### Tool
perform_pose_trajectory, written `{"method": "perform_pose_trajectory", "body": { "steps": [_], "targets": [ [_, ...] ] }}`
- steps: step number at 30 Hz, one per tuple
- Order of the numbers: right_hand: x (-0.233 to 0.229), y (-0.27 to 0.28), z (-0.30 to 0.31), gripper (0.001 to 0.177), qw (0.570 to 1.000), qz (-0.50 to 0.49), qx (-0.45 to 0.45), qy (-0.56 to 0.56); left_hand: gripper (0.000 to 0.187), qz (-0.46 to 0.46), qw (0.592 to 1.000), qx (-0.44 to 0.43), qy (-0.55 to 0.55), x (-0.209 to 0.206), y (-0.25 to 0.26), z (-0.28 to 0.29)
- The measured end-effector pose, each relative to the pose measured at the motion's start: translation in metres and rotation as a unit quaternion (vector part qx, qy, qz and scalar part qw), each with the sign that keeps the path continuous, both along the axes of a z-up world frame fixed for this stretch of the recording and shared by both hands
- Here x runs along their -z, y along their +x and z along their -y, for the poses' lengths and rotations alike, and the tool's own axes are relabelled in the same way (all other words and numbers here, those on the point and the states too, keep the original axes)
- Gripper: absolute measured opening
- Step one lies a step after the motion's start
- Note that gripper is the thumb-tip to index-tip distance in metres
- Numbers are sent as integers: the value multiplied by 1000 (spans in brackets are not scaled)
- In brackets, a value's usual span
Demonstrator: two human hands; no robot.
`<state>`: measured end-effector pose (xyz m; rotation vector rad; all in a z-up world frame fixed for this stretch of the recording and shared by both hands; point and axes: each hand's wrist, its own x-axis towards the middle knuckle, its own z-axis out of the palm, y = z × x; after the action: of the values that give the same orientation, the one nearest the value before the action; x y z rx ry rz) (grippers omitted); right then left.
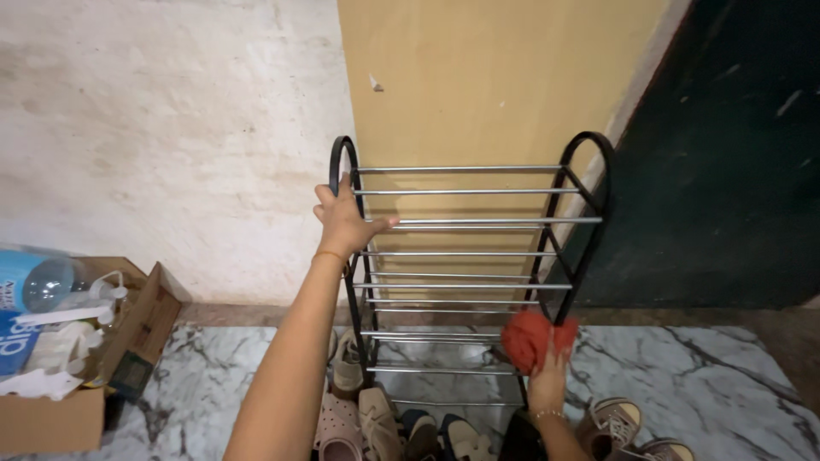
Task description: The person wipes the metal bars and the side supports of a multi-tiered shoe rack with a red cloth.
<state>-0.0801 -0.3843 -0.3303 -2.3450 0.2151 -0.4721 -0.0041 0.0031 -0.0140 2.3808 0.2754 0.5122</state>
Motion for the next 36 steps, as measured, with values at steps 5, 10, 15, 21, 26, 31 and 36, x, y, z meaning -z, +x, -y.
{"method": "perform_pose_trajectory", "body": {
  "steps": [5, 10, 15, 21, 26, 31, 36],
  "targets": [
    [43, 27, -7, 80, 969, -66, 74, -226, 127, 22, 1000, 5, 3, 2, -4, 3],
    [60, 31, -88, 54, 983, 94, 22, -157, 124, 35, 999, 6, -1, 0, -6, 4],
    [58, 38, -229, 31, 952, 17, -274, -132, 125, 49, 999, 6, -4, 8, -3, 1],
    [29, 39, -236, 72, 858, -94, -496, -88, 117, 105, 994, -2, -23, 34, -1, 4],
    [-13, 26, -137, 38, 902, -142, -404, 53, 99, 87, 994, -48, -47, 44, -7, 13],
    [-228, 12, -17, 61, 964, -158, -184, -104, 82, 77, 995, -20, -67, 49, -7, 12],
    [-404, 6, 37, 49, 924, 299, -175, -165, 82, 209, 964, -61, 151, 65, 0, 9]
  ]
}}
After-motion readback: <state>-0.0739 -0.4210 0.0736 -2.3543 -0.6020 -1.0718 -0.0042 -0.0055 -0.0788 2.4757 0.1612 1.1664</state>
